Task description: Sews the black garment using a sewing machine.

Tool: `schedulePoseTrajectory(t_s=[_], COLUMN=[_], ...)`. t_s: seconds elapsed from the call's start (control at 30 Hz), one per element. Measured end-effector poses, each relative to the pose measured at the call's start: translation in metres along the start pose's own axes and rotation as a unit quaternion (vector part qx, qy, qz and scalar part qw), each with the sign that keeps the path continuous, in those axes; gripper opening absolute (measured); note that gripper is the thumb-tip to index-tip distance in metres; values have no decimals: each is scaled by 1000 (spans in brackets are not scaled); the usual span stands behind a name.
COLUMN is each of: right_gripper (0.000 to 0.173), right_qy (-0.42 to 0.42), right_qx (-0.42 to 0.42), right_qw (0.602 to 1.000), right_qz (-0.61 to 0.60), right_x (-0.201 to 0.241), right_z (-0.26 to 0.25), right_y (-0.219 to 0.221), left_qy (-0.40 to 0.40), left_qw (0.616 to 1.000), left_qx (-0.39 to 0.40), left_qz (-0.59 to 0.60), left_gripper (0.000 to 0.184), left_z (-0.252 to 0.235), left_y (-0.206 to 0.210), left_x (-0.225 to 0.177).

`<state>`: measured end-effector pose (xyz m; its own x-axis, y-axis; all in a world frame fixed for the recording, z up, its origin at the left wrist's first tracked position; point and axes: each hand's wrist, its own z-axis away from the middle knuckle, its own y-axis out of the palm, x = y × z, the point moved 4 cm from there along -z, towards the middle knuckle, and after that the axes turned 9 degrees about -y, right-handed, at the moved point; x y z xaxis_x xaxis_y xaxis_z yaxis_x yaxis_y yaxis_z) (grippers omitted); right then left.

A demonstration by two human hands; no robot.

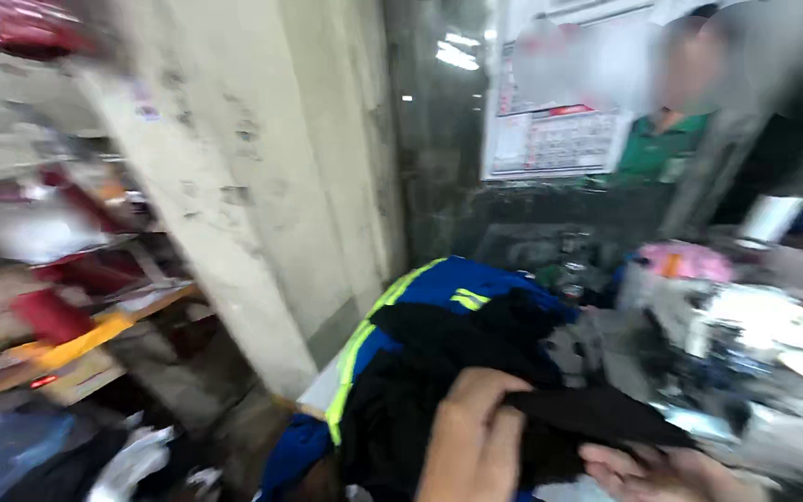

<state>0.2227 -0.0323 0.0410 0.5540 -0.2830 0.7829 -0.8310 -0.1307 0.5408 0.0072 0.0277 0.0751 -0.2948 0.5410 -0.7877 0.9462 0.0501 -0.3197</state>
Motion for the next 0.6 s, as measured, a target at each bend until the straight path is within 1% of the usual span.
schedulePoseTrajectory(t_s=[0.03,0.07,0.13,0.17,0.2,0.27,0.33,0.37,0.43,0.47,0.5,0.53,0.57,0.6], right_gripper=[30,26,18,15,14,18,27,27,25,33,46,54,51,39], right_qy=[3,16,57,78,92,98,84,65,-4,-41,-68,-85,-96,-100], right_qx=[-21,-58,-143,-174,-185,-147,-92,-90,-121,-124,-100,-62,-27,0], right_qw=[1000,998,988,982,978,983,983,976,947,924,897,867,843,842], right_qz=[7,10,12,8,11,45,132,187,297,358,425,487,528,531], right_x=[0,-2,-13,-19,-22,-22,-18,-15,-10,-9,-10,-14,-21,-28], right_z=[4,7,13,16,19,27,36,40,40,37,32,24,16,8], right_y=[-3,-4,-12,-17,-22,-32,-38,-38,-34,-32,-31,-32,-33,-36], left_qy=[11,12,-23,-44,-56,-73,-84,-87,-77,-69,-64,-65,-69,-76], left_qw=[1000,1000,997,994,992,990,990,989,987,987,986,984,982,981], left_qx=[0,5,40,57,64,66,73,79,95,102,107,112,117,122], left_qz=[8,22,65,88,97,96,88,88,100,105,112,121,129,131], left_gripper=[24,24,23,23,22,21,24,26,31,33,34,35,35,35], left_z=[-4,-7,-10,-9,-7,-4,0,1,-1,-3,-6,-8,-9,-10], left_y=[-2,-2,9,15,18,21,20,20,20,21,21,21,21,20], left_x=[-2,-2,10,18,23,28,34,37,38,36,34,32,32,32])
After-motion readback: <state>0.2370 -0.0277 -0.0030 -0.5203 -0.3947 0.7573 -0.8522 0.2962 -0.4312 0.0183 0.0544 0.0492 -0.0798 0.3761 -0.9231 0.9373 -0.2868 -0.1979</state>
